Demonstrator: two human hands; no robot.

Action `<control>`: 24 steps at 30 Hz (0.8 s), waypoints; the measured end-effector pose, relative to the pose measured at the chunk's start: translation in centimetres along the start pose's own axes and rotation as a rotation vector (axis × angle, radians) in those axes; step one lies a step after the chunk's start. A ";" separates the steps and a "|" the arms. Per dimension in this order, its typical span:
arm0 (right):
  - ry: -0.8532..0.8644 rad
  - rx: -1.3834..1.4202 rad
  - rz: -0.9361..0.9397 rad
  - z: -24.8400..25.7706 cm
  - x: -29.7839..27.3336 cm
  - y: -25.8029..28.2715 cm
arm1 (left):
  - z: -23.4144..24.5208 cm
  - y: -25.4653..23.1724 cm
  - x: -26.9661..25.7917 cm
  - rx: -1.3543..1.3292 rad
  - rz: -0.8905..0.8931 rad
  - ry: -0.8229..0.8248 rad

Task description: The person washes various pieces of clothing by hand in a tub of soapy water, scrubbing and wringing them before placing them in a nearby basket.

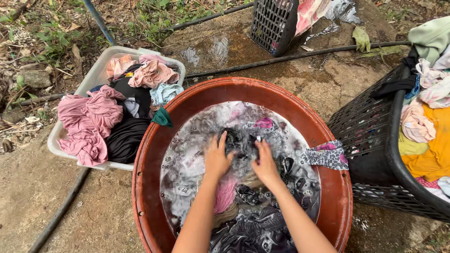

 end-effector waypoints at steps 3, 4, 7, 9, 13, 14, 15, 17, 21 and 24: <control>0.039 0.029 -0.099 -3.5 0.1 -4.5 | -2.9 0.8 0.3 -0.027 0.042 0.078; 0.100 0.046 -0.188 -5.1 0.4 -6.6 | -3.5 0.8 0.5 -0.043 0.033 0.087; 0.181 0.061 -0.357 -9.0 1.4 -11.6 | -4.6 0.5 0.3 0.174 0.002 0.082; 0.077 0.025 -0.343 -9.2 1.8 -11.8 | -5.7 0.7 0.3 0.116 0.051 0.142; 0.089 0.150 -0.384 -8.8 0.8 -11.8 | -4.3 1.1 1.2 -0.308 0.104 -0.004; 0.103 0.298 -0.386 -8.3 0.4 -11.4 | -3.3 0.6 1.2 -0.300 0.129 -0.018; 0.117 0.445 -0.386 -7.5 0.1 -10.1 | -1.8 0.0 1.3 -0.292 0.153 -0.032; -0.011 0.238 -0.360 -4.2 0.4 -6.7 | 2.5 -2.1 1.7 -0.298 0.133 -0.114; -0.161 -0.014 -0.134 1.3 0.8 -0.3 | 12.3 -8.9 0.9 -0.366 -0.096 -0.366; -0.262 0.116 0.233 4.2 0.6 4.9 | 18.2 -14.7 -2.2 -0.308 -0.242 -0.532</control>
Point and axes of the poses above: each hand's wrist, its own x-axis towards the middle knuckle, its own z-axis out of the back of the hand, y = z × x, the point moved 7 cm from there along x, towards the middle knuckle, and after that the axes turned 10 degrees about y, right-handed, at the moved point
